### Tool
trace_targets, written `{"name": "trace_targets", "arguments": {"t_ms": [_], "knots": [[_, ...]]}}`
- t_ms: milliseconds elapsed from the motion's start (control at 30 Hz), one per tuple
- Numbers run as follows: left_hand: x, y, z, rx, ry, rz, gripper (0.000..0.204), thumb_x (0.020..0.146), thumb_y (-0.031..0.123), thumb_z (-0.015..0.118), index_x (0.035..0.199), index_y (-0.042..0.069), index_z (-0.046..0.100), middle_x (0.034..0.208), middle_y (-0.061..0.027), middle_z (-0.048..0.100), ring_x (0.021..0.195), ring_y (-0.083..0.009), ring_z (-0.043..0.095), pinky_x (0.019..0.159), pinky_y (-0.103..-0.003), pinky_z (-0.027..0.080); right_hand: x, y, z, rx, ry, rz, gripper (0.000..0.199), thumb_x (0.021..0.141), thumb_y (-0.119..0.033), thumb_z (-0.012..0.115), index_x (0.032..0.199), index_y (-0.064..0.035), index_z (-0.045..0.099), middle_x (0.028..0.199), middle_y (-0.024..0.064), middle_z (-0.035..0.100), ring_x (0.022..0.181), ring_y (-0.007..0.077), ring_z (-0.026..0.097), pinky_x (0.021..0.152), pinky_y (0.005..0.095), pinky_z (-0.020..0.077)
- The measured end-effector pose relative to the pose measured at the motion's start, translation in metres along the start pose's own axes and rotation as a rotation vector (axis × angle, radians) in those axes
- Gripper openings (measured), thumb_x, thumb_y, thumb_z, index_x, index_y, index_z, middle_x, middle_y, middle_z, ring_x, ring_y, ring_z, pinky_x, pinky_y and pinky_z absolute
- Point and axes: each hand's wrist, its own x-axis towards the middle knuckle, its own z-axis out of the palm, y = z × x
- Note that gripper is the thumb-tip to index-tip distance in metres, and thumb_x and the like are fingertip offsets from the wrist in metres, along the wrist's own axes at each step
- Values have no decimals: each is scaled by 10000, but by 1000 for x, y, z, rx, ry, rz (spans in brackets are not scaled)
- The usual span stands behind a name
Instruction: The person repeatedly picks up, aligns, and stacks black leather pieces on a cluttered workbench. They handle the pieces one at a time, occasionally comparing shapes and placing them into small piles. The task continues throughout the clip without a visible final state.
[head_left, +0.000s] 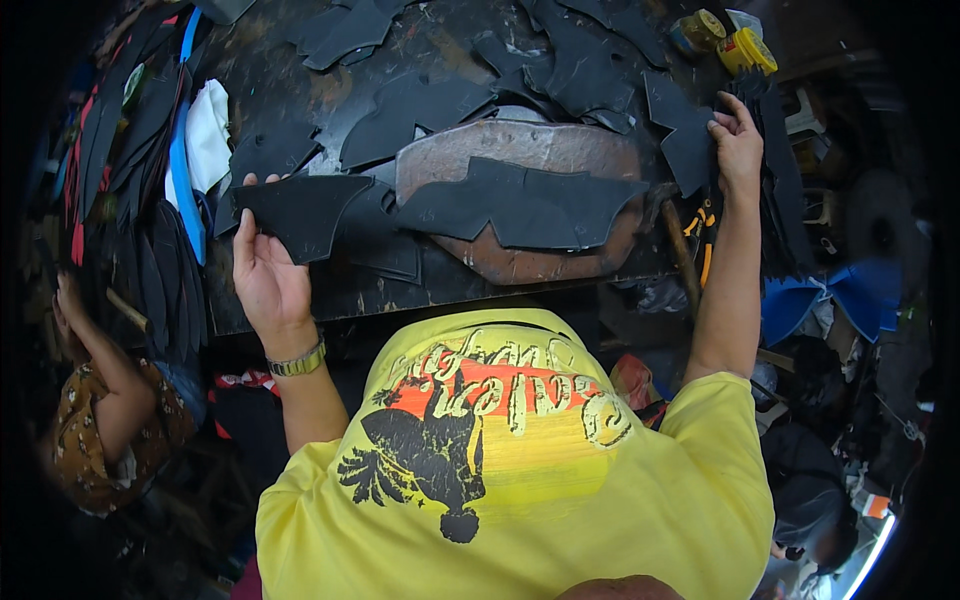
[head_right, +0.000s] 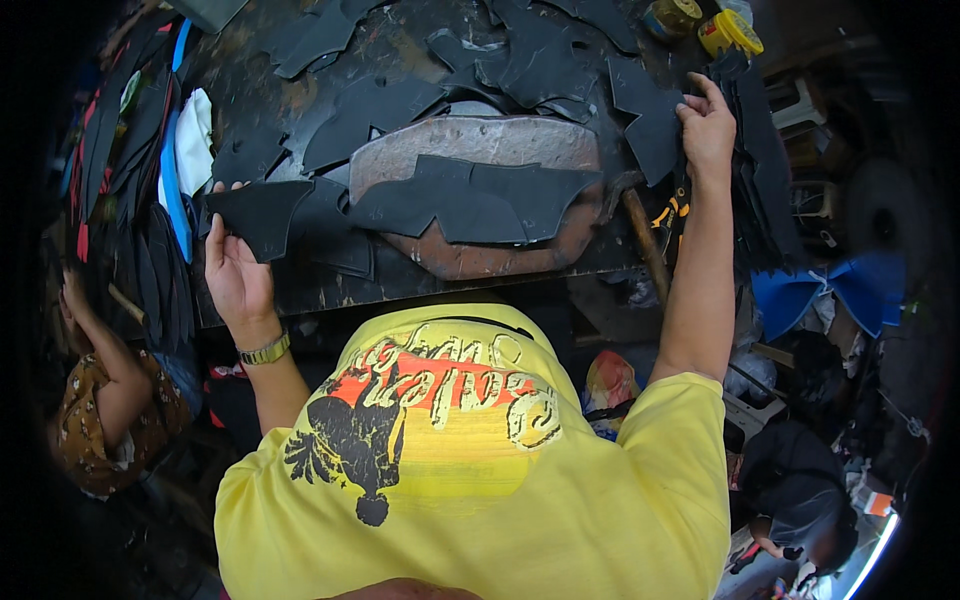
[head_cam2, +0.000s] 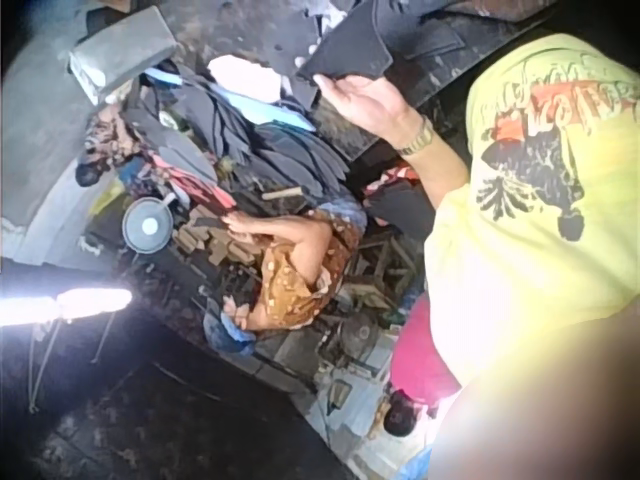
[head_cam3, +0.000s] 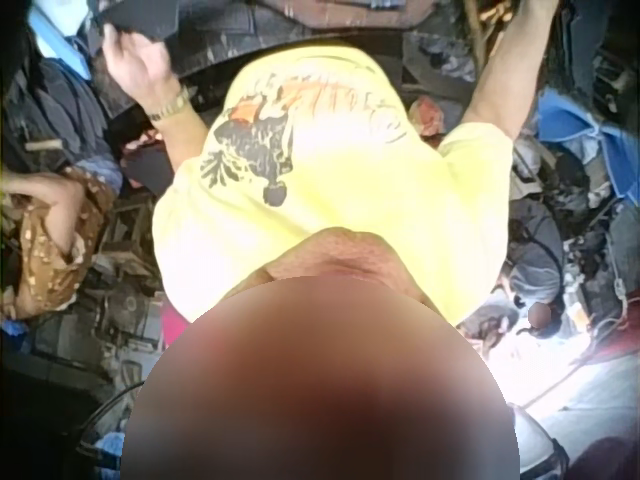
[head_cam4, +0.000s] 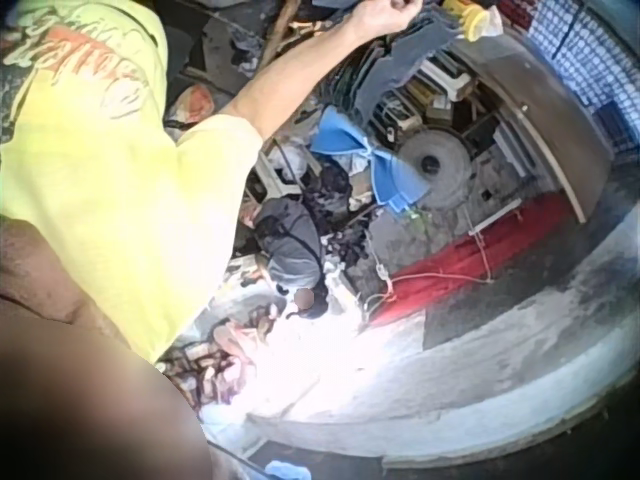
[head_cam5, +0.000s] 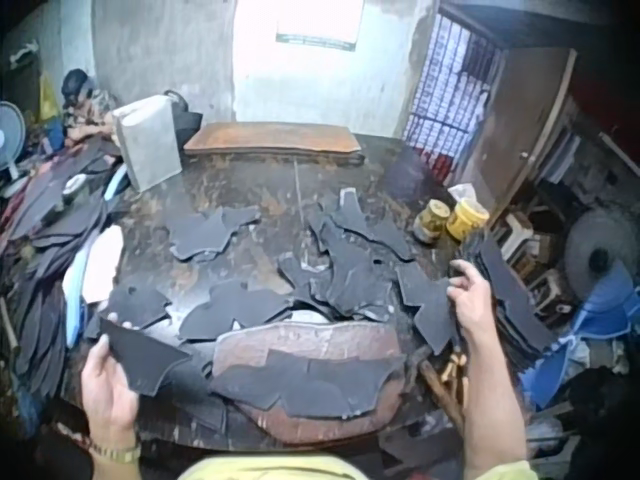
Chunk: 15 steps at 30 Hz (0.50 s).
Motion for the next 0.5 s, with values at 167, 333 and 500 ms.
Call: {"name": "trace_targets", "arguments": {"t_ms": [167, 333, 500], "knots": [[6, 0, 0, -99, -151, -56, 447, 1105, 161, 408, 1526, 10, 405, 1472, -211, 534, 1414, -319, 481, 1215, -506, 362, -5, -1, 5, -403, -12, -100, 618, 814, 18, 714, 1411, -89, 599, 1181, 163, 681, 1049, 249, 664, 936, 366, 529], [10, -6, -1, -111, -156, -85, 448, 1107, 156, 402, 1531, 10, 395, 1478, -216, 525, 1419, -316, 475, 1216, -506, 362, -23, -22, 25, -677, 14, -443, 661, 803, -78, 754, 1435, -107, 567, 1331, 204, 634, 1228, 388, 592, 1076, 446, 459], [15, -12, 3, -119, -135, -102, 455, 1107, 150, 398, 1539, 10, 380, 1483, -221, 515, 1416, -313, 479, 1213, -504, 369, -29, -43, 60, -431, -271, -285, 706, 813, -258, 820, 1459, -166, 552, 1227, 184, 687, 1107, 356, 654, 960, 442, 517]]}}
